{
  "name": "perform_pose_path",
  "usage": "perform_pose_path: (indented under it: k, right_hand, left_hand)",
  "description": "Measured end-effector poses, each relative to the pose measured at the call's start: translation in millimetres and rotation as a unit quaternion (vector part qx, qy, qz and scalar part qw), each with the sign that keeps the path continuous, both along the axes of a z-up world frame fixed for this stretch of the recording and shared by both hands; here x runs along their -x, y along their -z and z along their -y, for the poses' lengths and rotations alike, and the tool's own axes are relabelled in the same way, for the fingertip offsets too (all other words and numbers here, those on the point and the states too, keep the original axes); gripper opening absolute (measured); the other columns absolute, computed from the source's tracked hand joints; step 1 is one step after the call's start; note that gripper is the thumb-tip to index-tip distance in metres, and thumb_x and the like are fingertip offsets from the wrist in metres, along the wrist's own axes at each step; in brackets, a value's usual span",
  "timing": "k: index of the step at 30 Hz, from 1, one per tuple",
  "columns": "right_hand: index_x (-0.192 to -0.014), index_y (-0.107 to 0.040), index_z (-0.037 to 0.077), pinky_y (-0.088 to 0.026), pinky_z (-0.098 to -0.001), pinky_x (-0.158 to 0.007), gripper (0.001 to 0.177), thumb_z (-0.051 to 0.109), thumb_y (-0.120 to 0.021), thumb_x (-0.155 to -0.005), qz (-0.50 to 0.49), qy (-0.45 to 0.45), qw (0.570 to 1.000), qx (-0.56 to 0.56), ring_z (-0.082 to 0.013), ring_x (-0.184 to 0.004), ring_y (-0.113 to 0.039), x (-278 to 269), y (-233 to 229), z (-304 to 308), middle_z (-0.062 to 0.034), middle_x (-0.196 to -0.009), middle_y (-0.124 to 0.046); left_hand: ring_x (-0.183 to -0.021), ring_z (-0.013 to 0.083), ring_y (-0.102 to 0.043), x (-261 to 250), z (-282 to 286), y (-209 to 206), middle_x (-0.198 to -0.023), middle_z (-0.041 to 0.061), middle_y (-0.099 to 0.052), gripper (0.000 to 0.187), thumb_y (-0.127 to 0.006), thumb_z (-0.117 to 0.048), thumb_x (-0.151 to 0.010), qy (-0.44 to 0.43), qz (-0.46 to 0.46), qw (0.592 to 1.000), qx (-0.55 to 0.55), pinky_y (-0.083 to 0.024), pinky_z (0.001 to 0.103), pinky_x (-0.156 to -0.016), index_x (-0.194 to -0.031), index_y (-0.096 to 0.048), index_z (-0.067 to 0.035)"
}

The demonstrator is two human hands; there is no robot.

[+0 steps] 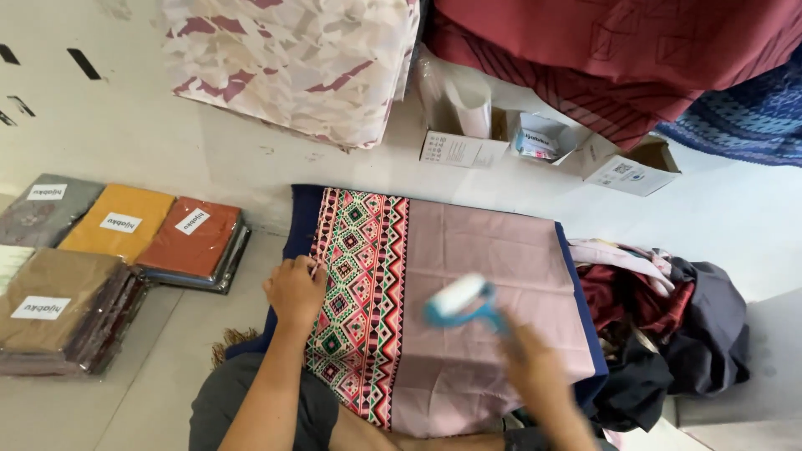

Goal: The person unfolds a patterned garment, cleans it using a lint roller, and then folds it neatly.

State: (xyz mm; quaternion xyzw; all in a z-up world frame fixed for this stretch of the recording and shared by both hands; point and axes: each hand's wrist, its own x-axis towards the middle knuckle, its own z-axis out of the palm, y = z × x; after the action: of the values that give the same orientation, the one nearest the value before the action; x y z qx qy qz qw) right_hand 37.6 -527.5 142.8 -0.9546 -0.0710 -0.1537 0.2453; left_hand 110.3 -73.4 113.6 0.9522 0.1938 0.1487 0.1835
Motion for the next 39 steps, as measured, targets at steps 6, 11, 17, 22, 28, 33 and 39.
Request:
perform_pose_path:
  k: [6,11,17,22,28,33,39]
  right_hand:
    - [-0.141,-0.058,0.032,-0.052,-0.0511,-0.042,0.043,0.038,-0.057,-0.098,0.029,-0.083,0.987,0.134,-0.0364,-0.050,-0.063,13,-25,-123,-0.0030,-0.088,-0.059]
    - [-0.136,-0.062,0.033,-0.057,-0.0449,-0.045,0.039,0.034,-0.058,-0.098,0.165,-0.078,0.974,0.137,-0.0365,-0.059,-0.073,-76,15,-200,-0.0079,-0.081,-0.063]
    - [-0.139,-0.053,0.025,-0.062,-0.0550,-0.063,0.038,0.025,-0.051,-0.101,0.068,-0.064,0.988,0.121,-0.0438,-0.074,-0.075,-187,14,-304,-0.0157,-0.099,-0.064]
    - [-0.140,-0.049,0.028,-0.063,-0.0532,-0.066,0.044,0.020,-0.057,-0.097,0.011,-0.080,0.992,0.097,-0.0419,-0.081,-0.076,-185,11,-300,-0.0174,-0.106,-0.067]
    - [-0.137,-0.061,0.034,-0.058,-0.0488,-0.045,0.045,0.030,-0.063,-0.092,0.139,-0.040,0.982,0.125,-0.0385,-0.054,-0.070,-13,11,-180,-0.0133,-0.079,-0.065]
    - [-0.136,-0.048,0.070,-0.058,-0.0329,-0.042,0.052,0.064,-0.051,-0.085,0.088,0.060,0.962,0.252,-0.0208,-0.041,-0.064,88,21,-91,0.0111,-0.073,-0.057]
    - [-0.129,-0.062,0.048,-0.056,-0.0389,-0.042,0.040,0.043,-0.060,-0.090,0.146,0.094,0.946,0.272,-0.0270,-0.046,-0.067,8,-6,-122,0.0012,-0.068,-0.058]
  left_hand:
    - [-0.074,0.0317,-0.070,-5,-4,2,-0.095,0.006,-0.073,0.032,-0.066,-0.032,-0.100,0.030,0.050,0.972,0.228,-0.041,0.058,-0.100,-0.126,-0.052,-0.019]
    - [-0.103,0.0265,-0.068,-7,-18,37,-0.105,-0.007,-0.065,0.017,-0.076,-0.038,-0.085,-0.053,0.116,0.992,0.000,-0.051,0.047,-0.092,-0.099,-0.067,-0.039]
    - [-0.109,0.0262,-0.062,-2,-20,42,-0.111,-0.006,-0.060,0.017,-0.076,-0.040,-0.085,-0.049,0.111,0.993,-0.001,-0.052,0.045,-0.089,-0.100,-0.072,-0.045]
    - [-0.119,0.0300,-0.060,1,-18,20,-0.122,-0.001,-0.059,0.031,-0.070,-0.036,-0.092,-0.030,0.087,0.995,0.029,-0.048,0.048,-0.096,-0.121,-0.066,-0.047]
    - [-0.137,0.0322,-0.046,-6,-19,40,-0.141,-0.002,-0.051,0.041,-0.066,-0.032,-0.094,-0.009,0.070,0.997,-0.042,-0.042,0.051,-0.102,-0.126,-0.063,-0.057]
    - [-0.143,0.0376,-0.041,-5,-19,42,-0.149,0.001,-0.050,0.047,-0.067,-0.028,-0.092,0.010,0.043,0.998,-0.040,-0.041,0.057,-0.104,-0.130,-0.063,-0.055]
    - [-0.147,0.0344,-0.036,-4,-18,30,-0.153,-0.001,-0.045,0.044,-0.058,-0.028,-0.101,0.015,0.016,1.000,-0.010,-0.032,0.057,-0.108,-0.134,-0.059,-0.056]
